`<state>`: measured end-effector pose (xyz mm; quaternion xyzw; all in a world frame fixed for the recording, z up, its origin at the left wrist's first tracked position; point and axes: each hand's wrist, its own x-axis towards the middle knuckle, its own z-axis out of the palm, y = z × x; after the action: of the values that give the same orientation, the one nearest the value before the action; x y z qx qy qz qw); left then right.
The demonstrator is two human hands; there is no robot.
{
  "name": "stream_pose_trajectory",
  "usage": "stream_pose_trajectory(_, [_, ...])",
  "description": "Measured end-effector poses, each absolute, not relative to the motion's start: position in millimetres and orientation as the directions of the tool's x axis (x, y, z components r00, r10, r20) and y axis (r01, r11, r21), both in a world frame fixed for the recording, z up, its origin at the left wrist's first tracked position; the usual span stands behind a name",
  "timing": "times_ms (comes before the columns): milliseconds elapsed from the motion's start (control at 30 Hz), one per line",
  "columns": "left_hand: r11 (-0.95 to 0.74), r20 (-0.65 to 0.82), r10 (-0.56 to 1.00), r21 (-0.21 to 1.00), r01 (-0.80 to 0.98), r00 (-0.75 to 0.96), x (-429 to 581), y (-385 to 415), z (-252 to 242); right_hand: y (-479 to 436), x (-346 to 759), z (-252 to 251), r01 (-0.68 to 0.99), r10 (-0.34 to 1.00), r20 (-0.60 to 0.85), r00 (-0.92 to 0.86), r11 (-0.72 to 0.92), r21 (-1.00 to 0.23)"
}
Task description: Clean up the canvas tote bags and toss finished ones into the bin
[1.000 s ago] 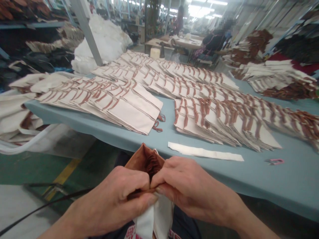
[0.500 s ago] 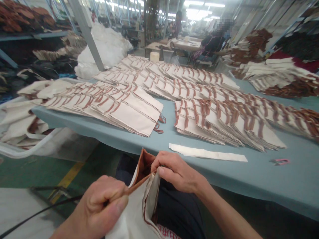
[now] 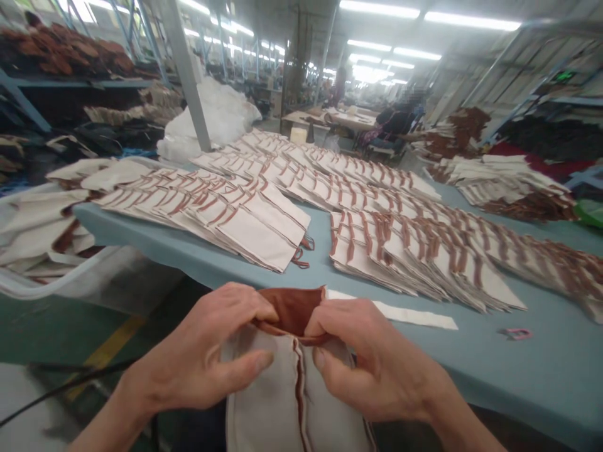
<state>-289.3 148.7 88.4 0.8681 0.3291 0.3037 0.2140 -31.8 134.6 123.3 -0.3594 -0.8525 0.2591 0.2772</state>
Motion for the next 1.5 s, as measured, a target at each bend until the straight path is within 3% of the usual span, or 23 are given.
stream_pose_trajectory(167, [-0.723, 0.419, 0.656, 0.589, 0.362, 0.628, -256, 142, 100, 138, -33, 120, 0.457, 0.765, 0.25, -0.594, 0.576, -0.678])
stream_pose_trajectory(400, [-0.594, 0.289, 0.665, 0.763, 0.254, 0.688, -248, 152, 90, 140, -23, 104, 0.473, 0.8, 0.172, -0.575, 0.496, -0.728])
stream_pose_trajectory(667, [-0.387, 0.09, 0.684, 0.886, 0.255, 0.724, -245, 163, 87, 138, -23, 89, 0.383, 0.815, 0.23, -0.531, 0.474, -0.793])
stream_pose_trajectory(933, [-0.304, 0.041, 0.67, 0.926, 0.224, 0.742, -244, 168, 90, 143, -22, 83, 0.358, 0.833, 0.222, -0.506, 0.437, -0.825])
stream_pose_trajectory(1500, [-0.189, -0.006, 0.714, 0.961, 0.202, 0.7, -245, 166, 83, 152, -26, 83, 0.322, 0.822, 0.003, -0.569, 0.226, -0.919])
